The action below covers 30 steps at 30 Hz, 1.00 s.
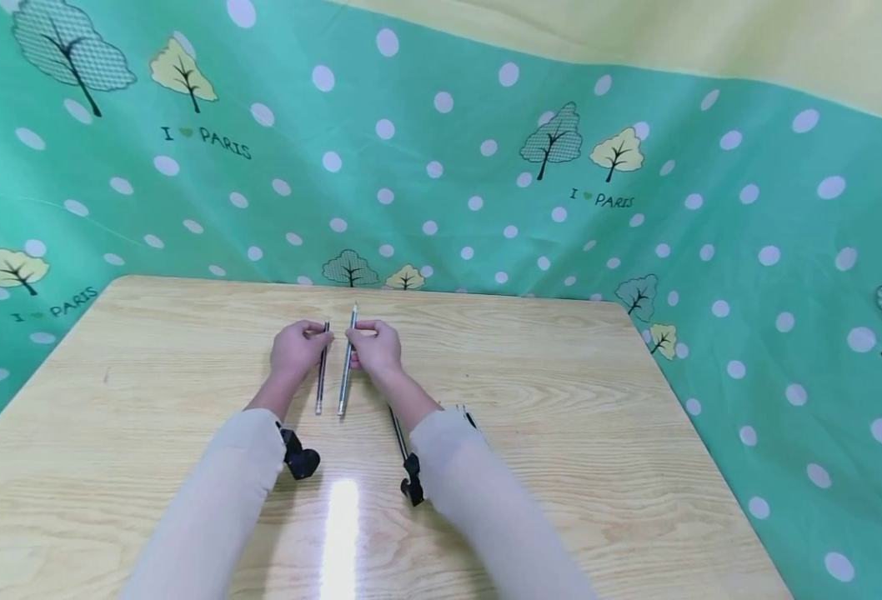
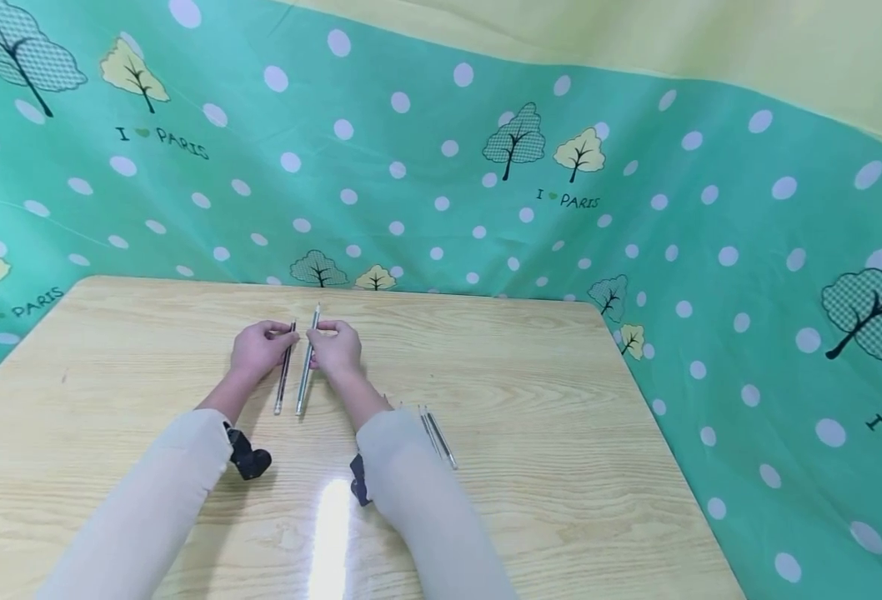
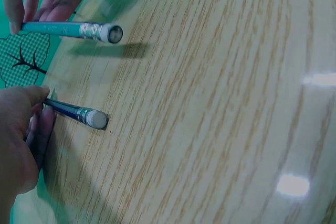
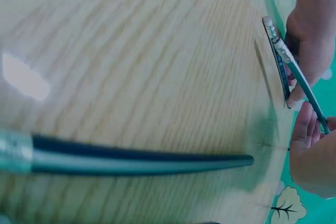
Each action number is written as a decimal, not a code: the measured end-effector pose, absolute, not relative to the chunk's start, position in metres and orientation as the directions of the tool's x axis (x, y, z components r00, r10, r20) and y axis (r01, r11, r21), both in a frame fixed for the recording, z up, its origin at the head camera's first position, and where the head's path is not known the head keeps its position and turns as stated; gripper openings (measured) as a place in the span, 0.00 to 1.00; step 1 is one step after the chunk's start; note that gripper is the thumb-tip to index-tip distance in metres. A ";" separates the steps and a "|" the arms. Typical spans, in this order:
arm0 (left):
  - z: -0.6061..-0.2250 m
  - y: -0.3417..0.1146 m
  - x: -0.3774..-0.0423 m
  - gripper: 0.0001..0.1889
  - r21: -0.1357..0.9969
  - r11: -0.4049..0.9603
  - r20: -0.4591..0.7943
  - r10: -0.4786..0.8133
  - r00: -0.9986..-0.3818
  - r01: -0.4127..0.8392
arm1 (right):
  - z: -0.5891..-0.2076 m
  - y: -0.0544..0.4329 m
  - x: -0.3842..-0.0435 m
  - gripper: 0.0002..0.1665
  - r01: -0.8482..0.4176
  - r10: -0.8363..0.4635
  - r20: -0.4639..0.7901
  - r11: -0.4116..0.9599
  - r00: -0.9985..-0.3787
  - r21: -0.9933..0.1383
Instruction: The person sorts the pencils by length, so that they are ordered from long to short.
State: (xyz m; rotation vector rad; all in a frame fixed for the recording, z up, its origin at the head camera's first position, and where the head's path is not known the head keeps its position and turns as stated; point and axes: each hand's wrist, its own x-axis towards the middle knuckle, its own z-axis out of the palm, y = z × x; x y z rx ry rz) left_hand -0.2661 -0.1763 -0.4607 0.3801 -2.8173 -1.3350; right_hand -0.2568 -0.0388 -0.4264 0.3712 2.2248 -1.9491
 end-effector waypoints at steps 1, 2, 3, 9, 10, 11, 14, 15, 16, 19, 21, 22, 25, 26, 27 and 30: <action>-0.460 -0.176 -0.266 0.20 0.763 0.609 -0.102 -0.218 -0.971 -0.217 | -0.427 -0.040 -0.257 0.11 0.290 0.085 -0.282 0.118 -0.956 -0.950; -0.460 -0.176 -0.266 0.20 0.764 0.608 -0.101 -0.217 -0.971 -0.216 | -0.428 -0.041 -0.257 0.11 0.291 0.090 -0.281 0.117 -0.955 -0.950; -0.460 -0.176 -0.267 0.20 0.764 0.609 -0.101 -0.217 -0.971 -0.215 | -0.429 -0.041 -0.258 0.11 0.292 0.093 -0.282 0.116 -0.955 -0.949; -0.458 -0.176 -0.266 0.20 0.761 0.611 -0.097 -0.223 -0.970 -0.217 | -0.433 -0.044 -0.259 0.11 0.295 0.100 -0.284 0.119 -0.954 -0.948; -0.457 -0.176 -0.266 0.20 0.762 0.610 -0.098 -0.223 -0.970 -0.217 | -0.434 -0.045 -0.260 0.11 0.297 0.101 -0.285 0.121 -0.953 -0.947; -0.457 -0.176 -0.266 0.20 0.762 0.609 -0.101 -0.224 -0.969 -0.220 | -0.435 -0.045 -0.260 0.11 0.299 0.106 -0.287 0.124 -0.952 -0.946; -0.456 -0.176 -0.265 0.20 0.765 0.606 -0.104 -0.220 -0.970 -0.219 | -0.437 -0.046 -0.261 0.11 0.310 0.117 -0.296 0.135 -0.948 -0.941; -0.456 -0.176 -0.265 0.20 0.766 0.605 -0.104 -0.219 -0.970 -0.219 | -0.438 -0.046 -0.261 0.11 0.315 0.121 -0.300 0.137 -0.946 -0.939; -0.456 -0.176 -0.265 0.20 0.767 0.603 -0.108 -0.219 -0.970 -0.221 | -0.438 -0.046 -0.262 0.11 0.319 0.122 -0.304 0.142 -0.945 -0.937; -0.456 -0.176 -0.264 0.20 0.767 0.603 -0.106 -0.217 -0.970 -0.219 | -0.440 -0.048 -0.263 0.12 0.329 0.120 -0.313 0.153 -0.942 -0.932; -0.456 -0.176 -0.264 0.20 0.766 0.603 -0.106 -0.220 -0.970 -0.221 | -0.441 -0.048 -0.263 0.12 0.330 0.116 -0.314 0.156 -0.942 -0.931; -0.457 -0.176 -0.264 0.20 0.767 0.602 -0.106 -0.221 -0.969 -0.222 | -0.442 -0.049 -0.263 0.12 0.330 0.115 -0.314 0.158 -0.942 -0.931; -0.459 -0.177 -0.265 0.20 0.768 0.600 -0.105 -0.225 -0.969 -0.223 | -0.443 -0.050 -0.263 0.12 0.326 0.113 -0.310 0.165 -0.944 -0.931; -0.459 -0.177 -0.265 0.20 0.767 0.602 -0.103 -0.226 -0.969 -0.222 | -0.443 -0.050 -0.263 0.12 0.325 0.113 -0.309 0.166 -0.944 -0.931; -0.460 -0.178 -0.265 0.19 0.769 0.600 -0.102 -0.224 -0.969 -0.220 | -0.443 -0.050 -0.262 0.12 0.325 0.113 -0.309 0.170 -0.944 -0.930; -0.461 -0.177 -0.266 0.19 0.767 0.603 -0.097 -0.226 -0.969 -0.218 | -0.443 -0.049 -0.262 0.12 0.329 0.115 -0.312 0.177 -0.943 -0.928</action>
